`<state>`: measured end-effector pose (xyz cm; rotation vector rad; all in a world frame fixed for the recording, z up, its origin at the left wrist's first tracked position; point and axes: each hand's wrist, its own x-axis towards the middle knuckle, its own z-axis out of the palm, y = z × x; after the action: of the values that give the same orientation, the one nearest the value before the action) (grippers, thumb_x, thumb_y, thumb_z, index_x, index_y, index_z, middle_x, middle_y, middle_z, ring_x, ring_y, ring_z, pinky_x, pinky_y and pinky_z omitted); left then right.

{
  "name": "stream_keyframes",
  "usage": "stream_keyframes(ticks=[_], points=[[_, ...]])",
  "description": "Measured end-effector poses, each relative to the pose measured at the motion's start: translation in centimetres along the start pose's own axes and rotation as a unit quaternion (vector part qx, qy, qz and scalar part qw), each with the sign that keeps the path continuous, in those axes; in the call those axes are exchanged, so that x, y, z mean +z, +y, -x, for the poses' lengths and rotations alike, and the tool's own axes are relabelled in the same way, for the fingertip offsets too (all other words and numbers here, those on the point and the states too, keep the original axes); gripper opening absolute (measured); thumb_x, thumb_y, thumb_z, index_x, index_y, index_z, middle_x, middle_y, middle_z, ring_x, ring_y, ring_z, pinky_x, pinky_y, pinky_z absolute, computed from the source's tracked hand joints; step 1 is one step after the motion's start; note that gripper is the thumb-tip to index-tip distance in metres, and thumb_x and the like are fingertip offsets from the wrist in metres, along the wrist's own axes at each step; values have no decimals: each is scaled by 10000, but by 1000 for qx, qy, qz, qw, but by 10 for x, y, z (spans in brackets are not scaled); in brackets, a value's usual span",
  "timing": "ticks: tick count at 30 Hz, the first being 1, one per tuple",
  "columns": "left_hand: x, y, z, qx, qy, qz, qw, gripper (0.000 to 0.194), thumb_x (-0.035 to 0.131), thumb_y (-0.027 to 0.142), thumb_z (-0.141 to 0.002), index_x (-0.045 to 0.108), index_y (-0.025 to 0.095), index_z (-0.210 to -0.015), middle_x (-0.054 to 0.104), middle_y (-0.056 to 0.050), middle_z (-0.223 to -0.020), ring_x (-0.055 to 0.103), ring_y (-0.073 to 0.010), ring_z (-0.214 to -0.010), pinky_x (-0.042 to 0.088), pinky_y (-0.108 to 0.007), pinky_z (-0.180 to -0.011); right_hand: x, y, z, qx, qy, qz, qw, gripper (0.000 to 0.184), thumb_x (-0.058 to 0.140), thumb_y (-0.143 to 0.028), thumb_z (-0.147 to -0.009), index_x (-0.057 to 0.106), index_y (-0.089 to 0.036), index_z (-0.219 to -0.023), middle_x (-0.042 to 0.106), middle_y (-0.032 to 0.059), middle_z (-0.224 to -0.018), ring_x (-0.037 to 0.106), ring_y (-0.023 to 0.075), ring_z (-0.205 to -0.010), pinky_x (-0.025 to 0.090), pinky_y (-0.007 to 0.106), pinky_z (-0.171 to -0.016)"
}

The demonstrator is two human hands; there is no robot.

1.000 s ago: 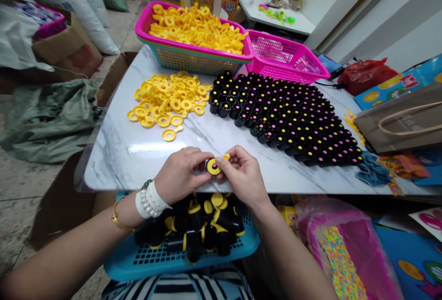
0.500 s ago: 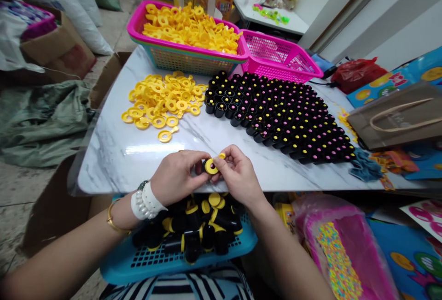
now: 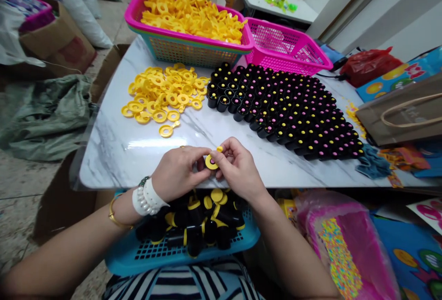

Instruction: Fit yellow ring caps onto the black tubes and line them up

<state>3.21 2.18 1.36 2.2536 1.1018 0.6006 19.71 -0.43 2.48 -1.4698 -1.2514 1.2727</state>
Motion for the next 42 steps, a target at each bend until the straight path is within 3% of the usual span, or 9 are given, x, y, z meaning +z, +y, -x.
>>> stream_keyframes(ticks=[9,14,20,26,29,31,37,39,42], points=[[0,1,1,5,13,-15,1000,156,641,276,-800,635,180,-923,662,-11,-750,613,-182,-714,449,-299,-678,5,0,3,-51,42,101,993,215,627,-378,-867,481,-226,-825,574,-39,-654,522,102,-501,397,210,-445],[0,3,6,28,46,33,998,361,625,404,-841,580,176,-1117,664,-9,-770,624,-168,-704,473,-274,-658,5,0,3,-64,26,91,993,195,620,-358,-874,493,-217,-827,590,-31,-686,542,109,-577,419,214,-509],[9,3,17,46,52,-114,991,336,420,382,-966,561,181,-1196,671,-40,-760,634,-195,-701,462,-285,-611,7,7,7,-61,63,2,996,255,657,-433,-841,518,-226,-786,596,-31,-669,571,123,-574,467,225,-502],[8,-1,16,44,65,-67,995,351,489,436,-934,600,226,-1192,670,6,-675,609,-157,-603,417,-249,-564,-19,1,-18,64,-96,-94,989,373,622,-539,-832,556,-176,-771,591,-27,-602,567,102,-480,503,237,-488],[4,-3,13,25,45,-26,998,319,526,431,-915,644,240,-1142,639,28,-613,565,-130,-540,383,-233,-544,-27,-13,-31,79,-228,-11,970,331,725,-442,-767,519,-185,-804,614,-36,-637,589,105,-505,483,219,-483],[1,-4,9,9,22,-13,1000,288,543,430,-903,676,242,-1076,621,32,-589,544,-121,-522,357,-225,-530,-28,-21,-34,42,-256,70,963,285,719,-380,-777,509,-200,-847,604,-46,-669,600,112,-548,465,212,-492],[-2,-1,7,-15,-33,-98,995,323,559,476,-882,681,254,-1082,688,-13,-684,613,-167,-613,377,-239,-556,-16,-23,-13,-88,-155,227,957,99,561,-292,-889,558,-197,-919,621,-10,-796,574,140,-723,463,258,-652],[0,1,9,-20,-28,-147,989,331,568,436,-881,662,224,-1118,719,-51,-766,650,-198,-681,404,-254,-580,-15,-18,-9,-89,-140,212,963,146,537,-313,-905,584,-184,-952,627,3,-840,571,138,-747,461,264,-682],[2,2,9,-22,-25,-159,987,329,568,442,-876,657,235,-1116,728,-60,-809,670,-225,-728,430,-271,-595,-16,-17,-9,-33,-146,166,975,261,521,-415,-908,584,-167,-959,602,-4,-799,542,115,-629,430,236,-554]])
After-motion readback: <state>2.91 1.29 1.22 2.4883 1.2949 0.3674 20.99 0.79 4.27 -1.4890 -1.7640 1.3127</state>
